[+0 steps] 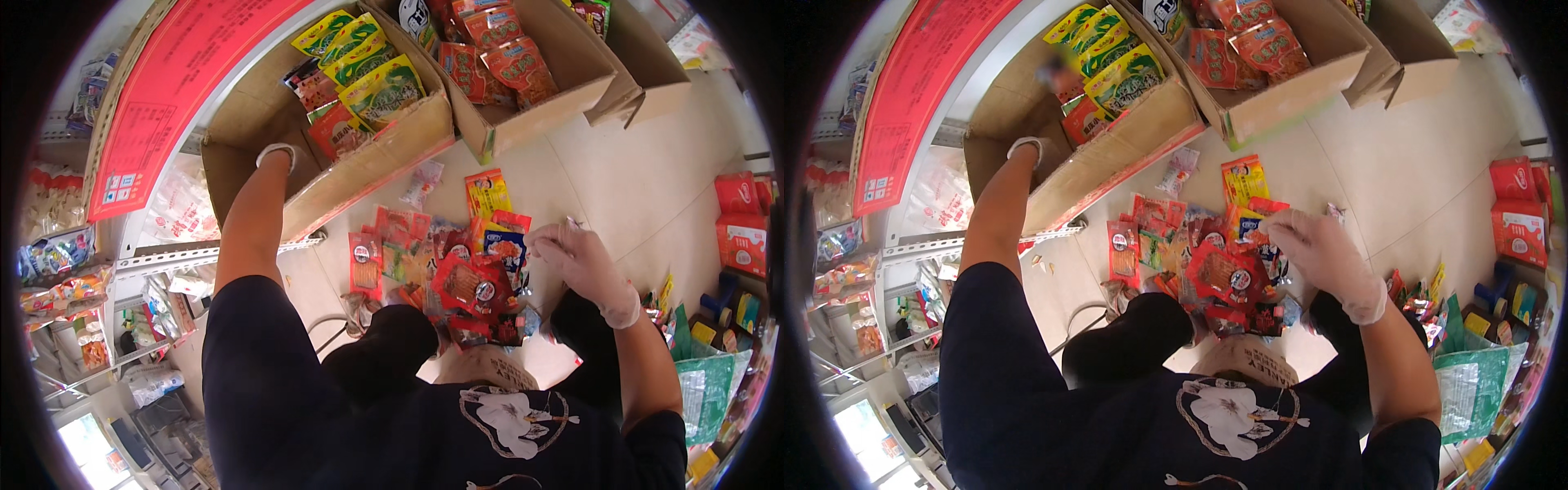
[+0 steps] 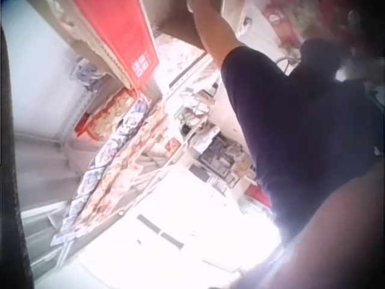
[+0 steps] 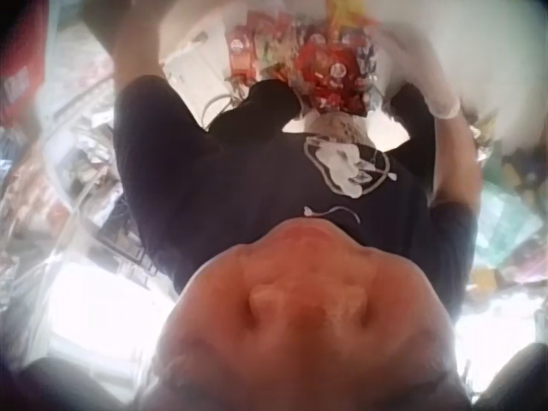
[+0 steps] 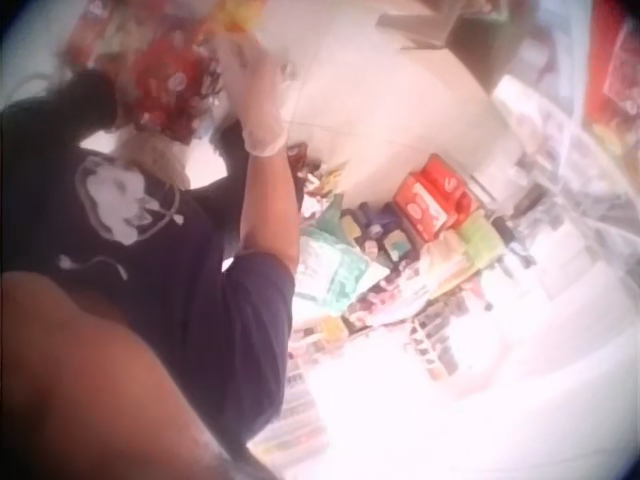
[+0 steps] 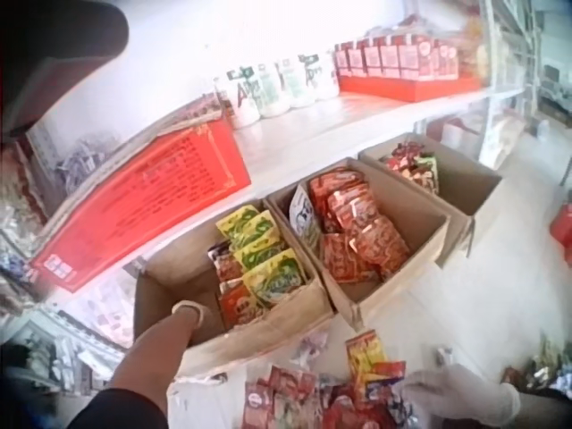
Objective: The person sits on the floor and sorts various snack packets from a cardboard box into piles on the floor. They pick up packets, inspect them, and place them into different stacks.
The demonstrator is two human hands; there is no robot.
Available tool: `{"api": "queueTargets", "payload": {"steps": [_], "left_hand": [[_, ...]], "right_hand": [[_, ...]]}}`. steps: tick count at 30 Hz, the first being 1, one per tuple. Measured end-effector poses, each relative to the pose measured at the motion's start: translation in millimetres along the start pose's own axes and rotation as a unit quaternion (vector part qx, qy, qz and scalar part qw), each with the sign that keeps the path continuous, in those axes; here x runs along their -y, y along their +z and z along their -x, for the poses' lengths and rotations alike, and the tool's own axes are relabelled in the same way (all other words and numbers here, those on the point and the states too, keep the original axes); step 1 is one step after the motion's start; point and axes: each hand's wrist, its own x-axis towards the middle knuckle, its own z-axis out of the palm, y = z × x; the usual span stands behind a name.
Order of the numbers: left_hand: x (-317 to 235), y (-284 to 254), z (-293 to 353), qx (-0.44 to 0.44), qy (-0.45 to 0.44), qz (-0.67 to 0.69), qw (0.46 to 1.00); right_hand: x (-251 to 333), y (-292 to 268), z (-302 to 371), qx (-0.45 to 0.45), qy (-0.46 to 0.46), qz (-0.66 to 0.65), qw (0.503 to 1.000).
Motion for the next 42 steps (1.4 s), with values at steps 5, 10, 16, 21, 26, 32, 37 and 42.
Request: {"api": "queueTargets", "payload": {"steps": [5,10,16,21,26,32,37,42], "left_hand": [[-9.7,-26.8,34.4,-0.326,0.06,0.194,0.923],[-90.2,-10.4,181.3,-0.406,0.334,0.465,0.712],[-255.7,101.4,156.0,0.031,0.308,0.246,0.919],[-315.0,228.2,14.7,-0.104,0.269,0.328,0.899],[-371.5,198.9,9.9,0.008,0.185,0.301,0.935],[-379.8,189.7,47.9,-0.041,0.241,0.065,0.968],[-366.6,184.9,52.8,0.005,0.278,0.07,0.958],[-357.9,194.7,73.7,-0.076,0.329,0.025,0.941]], "right_hand": [[19.6,-3.6,12.5,-0.022,0.04,-0.066,0.997],[21.1,-14.1,25.2,-0.038,0.035,-0.109,0.993],[15.1,-19.9,37.9,-0.076,0.003,-0.1,0.992],[22.2,-26.9,48.0,-0.071,0.0,-0.125,0.99],[-4.1,-40.4,58.1,-0.127,-0.048,-0.102,0.985],[4.2,-54.6,59.1,-0.071,0.039,-0.132,0.988],[8.1,-53.6,60.3,-0.077,0.017,-0.088,0.993],[4.3,-42.8,60.5,-0.09,-0.027,-0.107,0.99]]}}
